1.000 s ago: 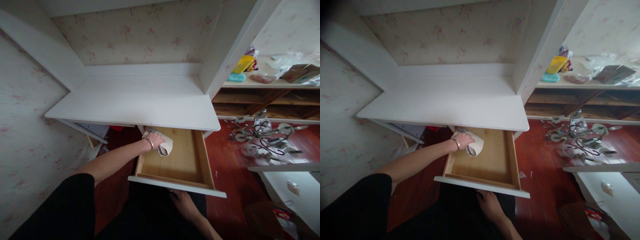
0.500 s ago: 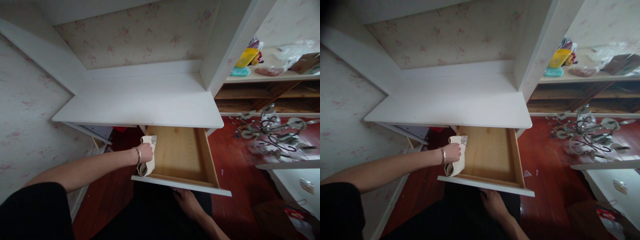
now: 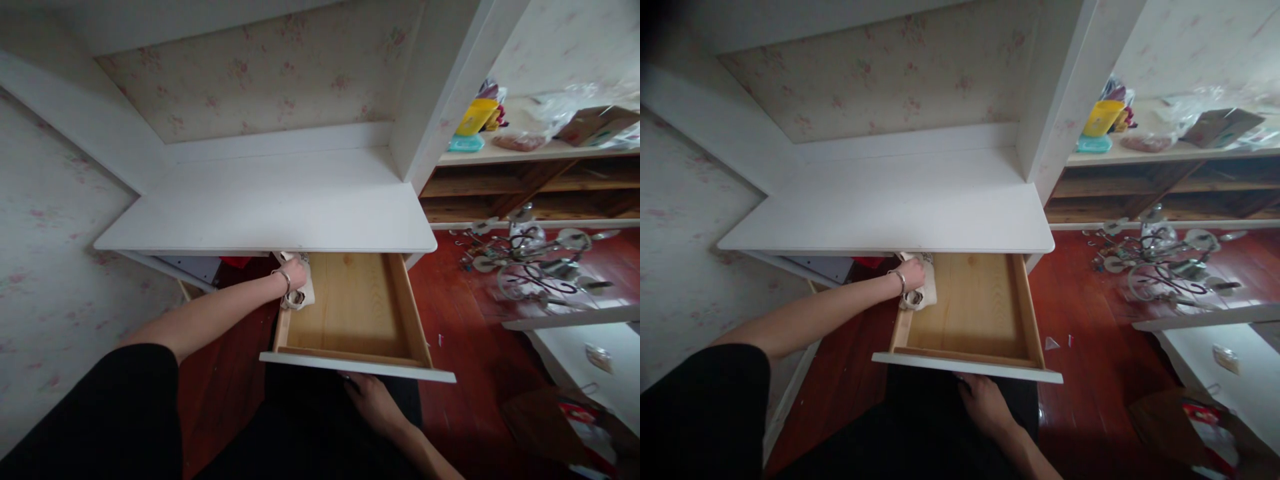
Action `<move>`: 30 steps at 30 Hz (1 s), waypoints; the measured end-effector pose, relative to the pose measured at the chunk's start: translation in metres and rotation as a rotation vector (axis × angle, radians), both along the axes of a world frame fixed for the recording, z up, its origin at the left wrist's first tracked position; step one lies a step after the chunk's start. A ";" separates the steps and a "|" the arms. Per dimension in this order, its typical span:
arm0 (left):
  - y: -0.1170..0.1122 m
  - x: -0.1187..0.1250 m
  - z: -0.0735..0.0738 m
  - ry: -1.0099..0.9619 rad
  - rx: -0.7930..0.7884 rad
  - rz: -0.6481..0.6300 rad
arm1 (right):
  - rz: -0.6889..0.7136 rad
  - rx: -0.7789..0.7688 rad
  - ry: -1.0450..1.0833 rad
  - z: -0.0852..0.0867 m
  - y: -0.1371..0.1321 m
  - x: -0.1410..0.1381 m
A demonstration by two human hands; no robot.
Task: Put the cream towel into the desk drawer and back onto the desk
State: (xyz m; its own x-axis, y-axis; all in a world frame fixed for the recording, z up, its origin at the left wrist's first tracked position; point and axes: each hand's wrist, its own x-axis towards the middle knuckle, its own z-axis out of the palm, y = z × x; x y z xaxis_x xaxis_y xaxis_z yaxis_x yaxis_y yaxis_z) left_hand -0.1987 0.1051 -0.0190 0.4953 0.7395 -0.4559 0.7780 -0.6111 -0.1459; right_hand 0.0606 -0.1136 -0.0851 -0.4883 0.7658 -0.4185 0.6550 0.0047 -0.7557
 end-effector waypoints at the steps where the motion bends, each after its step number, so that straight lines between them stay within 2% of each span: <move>1: 0.009 0.002 0.000 -0.004 0.014 0.028 | -0.003 0.000 -0.001 0.001 0.000 0.000; 3: 0.020 0.006 -0.001 -0.015 0.036 0.082 | -0.013 0.004 0.004 0.002 -0.002 0.000; 6: 0.023 0.012 -0.002 -0.038 0.049 0.160 | -0.038 0.007 0.019 0.001 -0.004 0.000; 11: 0.009 0.022 0.001 -0.125 0.042 0.332 | -0.064 -0.005 0.029 -0.001 -0.005 -0.001; 15: -0.008 0.031 0.003 -0.281 -0.010 0.515 | -0.032 -0.006 0.006 -0.001 -0.002 0.000; 17: -0.015 0.034 0.000 -0.421 -0.085 0.662 | -0.017 -0.002 0.006 -0.002 0.000 0.000; 22: -0.035 0.038 -0.012 -0.825 -0.275 1.119 | -0.007 0.000 0.024 -0.003 0.001 0.002; 26: -0.044 0.042 -0.019 -1.081 -0.195 1.361 | 0.001 -0.025 0.038 -0.002 0.001 0.003; 30: -0.031 0.048 -0.023 -1.521 0.057 1.766 | -0.004 -0.029 0.044 -0.002 0.000 0.003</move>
State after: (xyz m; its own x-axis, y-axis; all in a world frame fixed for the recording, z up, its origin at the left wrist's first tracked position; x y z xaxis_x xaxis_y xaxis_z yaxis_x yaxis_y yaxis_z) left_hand -0.1509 0.0742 -0.0420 -0.5653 0.6692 -0.4822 -0.1193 0.5121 0.8506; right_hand 0.0640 -0.1138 -0.0874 -0.5040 0.7556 -0.4184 0.6209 -0.0198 -0.7837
